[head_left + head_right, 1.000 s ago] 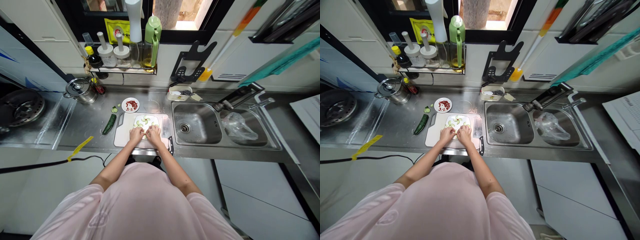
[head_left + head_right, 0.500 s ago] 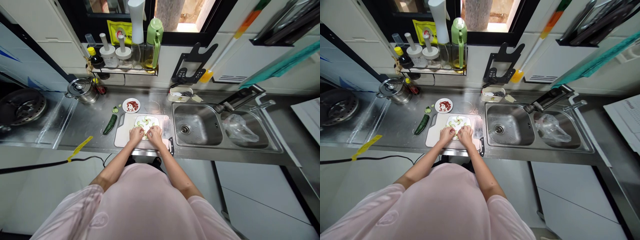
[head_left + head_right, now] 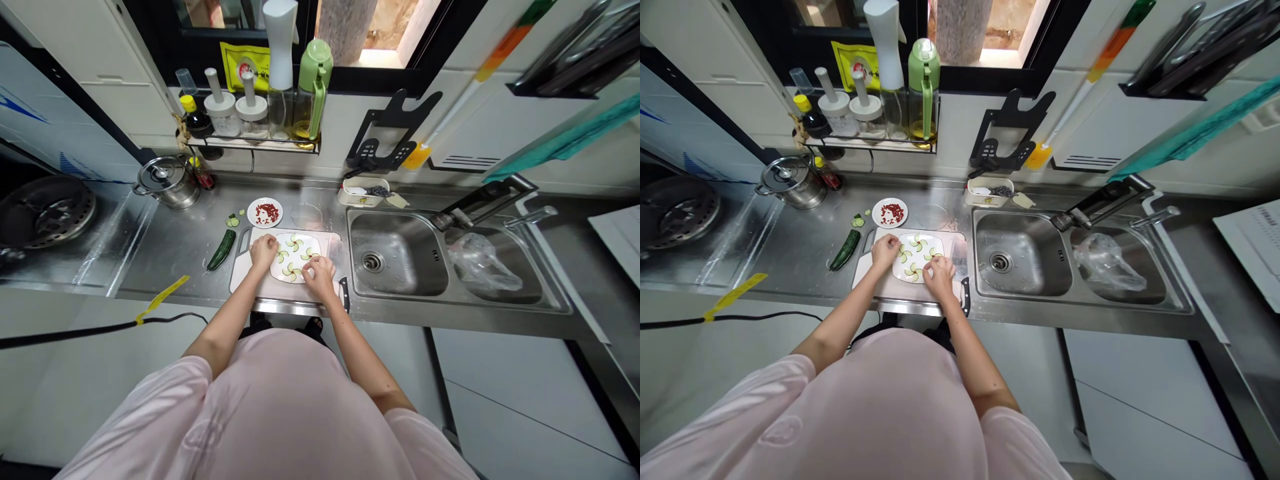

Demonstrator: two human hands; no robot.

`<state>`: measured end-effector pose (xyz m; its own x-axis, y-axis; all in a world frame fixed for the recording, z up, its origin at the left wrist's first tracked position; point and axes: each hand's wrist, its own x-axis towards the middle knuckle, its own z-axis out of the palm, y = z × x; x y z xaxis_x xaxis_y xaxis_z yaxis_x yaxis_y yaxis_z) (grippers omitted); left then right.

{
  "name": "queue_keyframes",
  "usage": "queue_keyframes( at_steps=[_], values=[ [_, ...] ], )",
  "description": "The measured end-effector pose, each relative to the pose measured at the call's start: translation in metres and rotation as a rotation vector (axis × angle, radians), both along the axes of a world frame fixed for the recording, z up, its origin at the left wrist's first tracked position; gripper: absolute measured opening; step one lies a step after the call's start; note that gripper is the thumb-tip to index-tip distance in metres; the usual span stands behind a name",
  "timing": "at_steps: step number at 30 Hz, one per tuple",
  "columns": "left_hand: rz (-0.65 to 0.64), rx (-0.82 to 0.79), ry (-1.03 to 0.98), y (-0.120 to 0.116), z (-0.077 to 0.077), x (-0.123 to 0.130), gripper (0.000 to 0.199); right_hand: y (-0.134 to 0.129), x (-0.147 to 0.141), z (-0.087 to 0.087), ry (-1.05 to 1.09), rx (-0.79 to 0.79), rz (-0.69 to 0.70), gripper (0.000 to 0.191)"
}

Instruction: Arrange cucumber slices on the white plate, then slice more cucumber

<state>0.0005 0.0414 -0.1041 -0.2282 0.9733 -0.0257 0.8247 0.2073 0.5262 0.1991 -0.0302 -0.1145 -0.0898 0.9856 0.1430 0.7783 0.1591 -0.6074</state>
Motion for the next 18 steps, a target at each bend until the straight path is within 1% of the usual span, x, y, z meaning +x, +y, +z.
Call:
queue_keyframes(
  at_steps=[5, 9, 13, 18],
  values=[
    [0.122, 0.027, 0.005, 0.028, 0.000, -0.011, 0.018, 0.000, 0.004, 0.002, 0.020, 0.006, -0.031, 0.007],
    [0.185, 0.012, 0.034, 0.048, -0.002, -0.020, 0.020, 0.001, 0.005, 0.002, 0.034, 0.009, -0.052, 0.007],
    [0.222, -0.006, 0.081, 0.063, -0.005, -0.026, 0.023, 0.001, 0.005, 0.002, 0.041, 0.011, -0.058, 0.007],
    [0.218, -0.005, 0.141, 0.073, -0.010, -0.029, 0.025, 0.000, 0.005, 0.002, 0.055, 0.001, -0.065, 0.008]
  ],
)
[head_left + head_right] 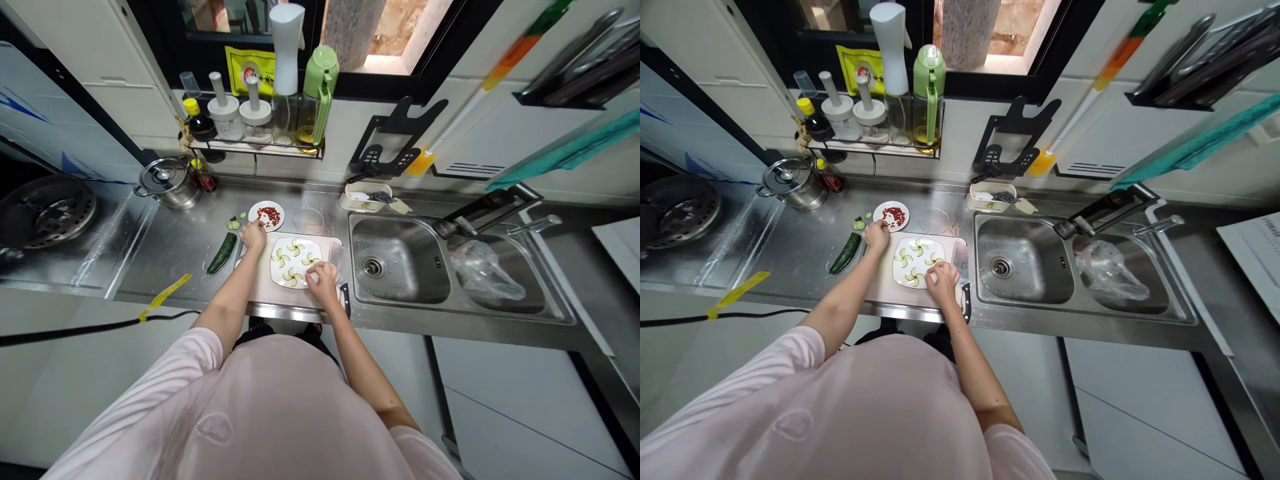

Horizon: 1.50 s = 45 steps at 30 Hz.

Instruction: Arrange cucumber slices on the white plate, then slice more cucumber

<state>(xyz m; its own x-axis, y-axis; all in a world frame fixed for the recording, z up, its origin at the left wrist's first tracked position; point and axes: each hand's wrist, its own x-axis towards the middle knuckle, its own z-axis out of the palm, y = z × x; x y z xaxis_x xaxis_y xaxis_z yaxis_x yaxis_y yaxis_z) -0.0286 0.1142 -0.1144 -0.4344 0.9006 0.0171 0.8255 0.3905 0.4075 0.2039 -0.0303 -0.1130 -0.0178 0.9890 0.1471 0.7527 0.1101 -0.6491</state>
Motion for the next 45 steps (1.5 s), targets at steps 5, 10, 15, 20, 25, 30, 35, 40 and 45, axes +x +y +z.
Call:
queue_keyframes(
  at_steps=[5, 10, 15, 20, 25, 30, 35, 40, 45],
  values=[
    [-0.016, -0.030, 0.033, 0.004, -0.003, -0.002, 0.026, 0.001, 0.002, 0.001, -0.004, -0.008, -0.007, 0.009],
    [-0.027, -0.071, 0.041, 0.008, -0.001, -0.002, 0.027, 0.003, 0.001, 0.006, -0.006, -0.017, -0.009, 0.009],
    [-0.008, -0.109, 0.053, 0.015, 0.000, 0.000, 0.029, 0.005, 0.000, 0.011, -0.014, -0.024, -0.008, 0.010],
    [-0.015, -0.106, 0.048, 0.023, -0.003, -0.003, 0.026, 0.006, -0.002, 0.012, -0.016, -0.024, -0.022, 0.010],
    [-0.015, -0.115, 0.044, 0.031, -0.007, -0.005, 0.028, 0.005, -0.003, 0.009, -0.015, -0.018, -0.035, 0.011],
    [-0.021, -0.153, 0.069, 0.037, -0.010, -0.003, 0.027, 0.002, -0.002, 0.007, -0.016, -0.034, -0.045, 0.012],
    [-0.022, -0.160, 0.061, 0.037, -0.011, -0.002, 0.028, 0.001, -0.002, 0.005, -0.004, -0.048, -0.060, 0.011],
    [-0.004, -0.123, 0.014, 0.029, -0.011, -0.008, 0.030, 0.000, -0.003, 0.002, -0.006, -0.034, -0.058, 0.011],
    [-0.033, -0.072, 0.008, 0.025, -0.006, -0.014, 0.033, -0.001, -0.003, 0.000, -0.007, -0.032, -0.064, 0.012]
  ],
)
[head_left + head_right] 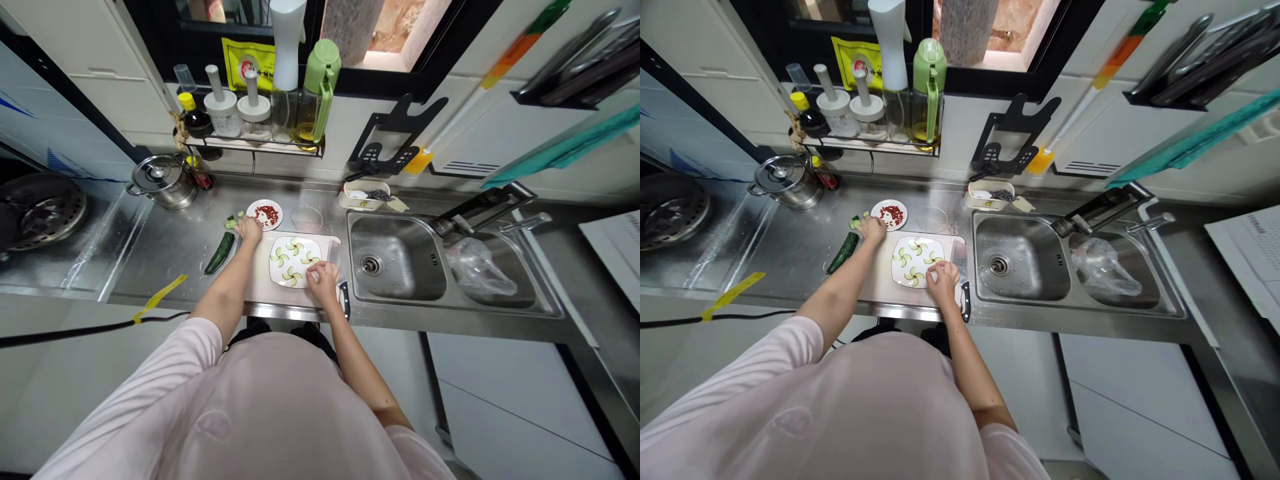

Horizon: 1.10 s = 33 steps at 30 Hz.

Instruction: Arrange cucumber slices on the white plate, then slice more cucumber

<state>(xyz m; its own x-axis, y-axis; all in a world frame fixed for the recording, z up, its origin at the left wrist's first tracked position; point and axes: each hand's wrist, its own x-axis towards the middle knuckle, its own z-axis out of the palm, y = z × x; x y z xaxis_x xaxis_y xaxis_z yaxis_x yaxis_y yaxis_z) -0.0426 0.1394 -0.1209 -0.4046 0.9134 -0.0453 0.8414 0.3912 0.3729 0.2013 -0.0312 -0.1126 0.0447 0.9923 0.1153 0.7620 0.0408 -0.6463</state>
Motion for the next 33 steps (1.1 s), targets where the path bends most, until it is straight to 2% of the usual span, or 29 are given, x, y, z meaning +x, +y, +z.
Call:
queue_keyframes(
  at_steps=[6, 12, 25, 30, 33],
  values=[
    [-0.051, -0.018, 0.014, 0.001, 0.003, 0.001, 0.028, -0.002, -0.004, 0.001, 0.007, 0.008, 0.004, 0.012],
    [-0.013, -0.050, 0.033, 0.006, -0.001, 0.004, 0.022, -0.002, -0.006, 0.003, 0.003, 0.006, -0.007, 0.011],
    [-0.034, -0.042, 0.056, 0.007, -0.003, 0.006, 0.026, 0.002, -0.001, 0.007, 0.010, 0.010, -0.022, 0.012],
    [0.053, 0.058, -0.050, 0.008, -0.002, 0.005, 0.024, 0.003, -0.001, 0.006, 0.008, 0.019, -0.018, 0.013],
    [0.096, 0.112, -0.237, 0.004, -0.003, 0.007, 0.021, 0.005, -0.003, 0.006, 0.007, 0.018, -0.018, 0.013]
  ],
)
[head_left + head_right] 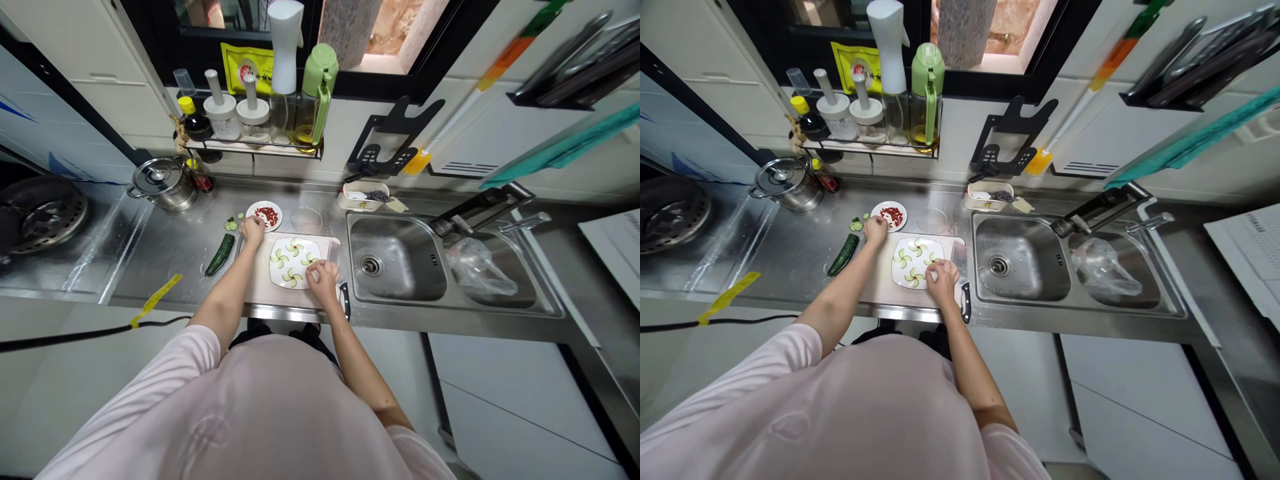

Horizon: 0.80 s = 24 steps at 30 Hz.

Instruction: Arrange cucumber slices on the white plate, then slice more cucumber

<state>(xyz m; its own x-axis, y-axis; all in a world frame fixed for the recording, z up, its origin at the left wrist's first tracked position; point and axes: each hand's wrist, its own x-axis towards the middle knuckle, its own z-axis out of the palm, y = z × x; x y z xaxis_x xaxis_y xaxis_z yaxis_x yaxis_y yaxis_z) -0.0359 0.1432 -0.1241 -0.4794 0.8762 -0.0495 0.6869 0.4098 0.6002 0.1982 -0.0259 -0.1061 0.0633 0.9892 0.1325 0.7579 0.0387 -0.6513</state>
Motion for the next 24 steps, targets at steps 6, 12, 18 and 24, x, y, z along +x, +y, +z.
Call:
queue_keyframes(
  at_steps=[6, 12, 18, 24],
  values=[
    [0.044, 0.116, -0.483, -0.016, -0.007, 0.013, 0.013, 0.007, -0.008, 0.005, 0.003, 0.015, 0.033, 0.012],
    [-0.009, 0.138, -0.882, -0.042, 0.003, 0.025, 0.031, 0.016, -0.015, 0.010, 0.005, 0.020, 0.073, 0.013],
    [-0.324, 0.183, -1.051, -0.071, 0.011, 0.030, 0.036, 0.034, -0.018, 0.022, 0.023, 0.057, 0.117, 0.015],
    [-0.546, 0.187, -0.946, -0.084, 0.026, 0.032, 0.029, 0.051, -0.020, 0.040, 0.003, 0.083, 0.225, 0.021]
  ],
)
